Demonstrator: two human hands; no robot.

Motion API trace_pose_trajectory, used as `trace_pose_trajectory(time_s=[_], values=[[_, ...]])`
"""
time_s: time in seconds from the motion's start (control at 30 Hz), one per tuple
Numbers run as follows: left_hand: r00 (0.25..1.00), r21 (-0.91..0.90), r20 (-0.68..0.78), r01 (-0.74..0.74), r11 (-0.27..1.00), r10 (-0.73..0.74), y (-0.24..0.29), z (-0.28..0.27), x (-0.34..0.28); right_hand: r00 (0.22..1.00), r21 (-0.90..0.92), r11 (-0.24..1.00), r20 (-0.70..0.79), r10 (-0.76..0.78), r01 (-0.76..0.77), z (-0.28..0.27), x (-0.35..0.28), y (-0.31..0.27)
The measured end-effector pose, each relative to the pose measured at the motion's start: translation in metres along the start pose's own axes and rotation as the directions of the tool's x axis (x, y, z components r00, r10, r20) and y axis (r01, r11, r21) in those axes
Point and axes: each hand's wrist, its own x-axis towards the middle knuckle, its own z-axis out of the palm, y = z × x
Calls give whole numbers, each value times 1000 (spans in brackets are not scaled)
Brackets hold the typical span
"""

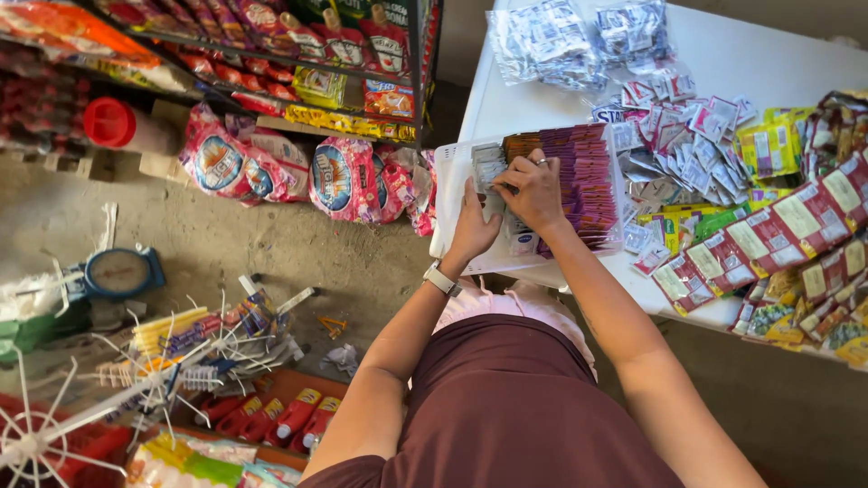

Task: Organizing and arranging product sachets into a plastic basket on a store counter.

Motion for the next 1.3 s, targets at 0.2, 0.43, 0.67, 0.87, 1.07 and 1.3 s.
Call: trace_pose_trajectory(time_s=[0.2,0.43,0.67,0.87,1.07,1.3], values=[[996,48,81,-39,998,35,-16,5,8,995,-60,997,-91,-46,41,-3,0,-7],[988,-36,145,-43,998,48,-12,1,12,998,-124,992,-66,5,-13,-2,2,-14],[993,-68,118,-23,997,31,-24,8,11,998,-64,997,-54,45,-48,-8,1,-14],[983,29,-147,-104,994,107,55,-9,-13,995,80,996,-80,54,-47,-45,-13,-6],[944,33,-194,-265,964,267,140,12,-30,941,271,952,-264,213,-140,-94,-57,36],[939,-55,-73,-339,939,335,179,78,-39,629,482,673,-281,725,-560,-87,-165,162]])
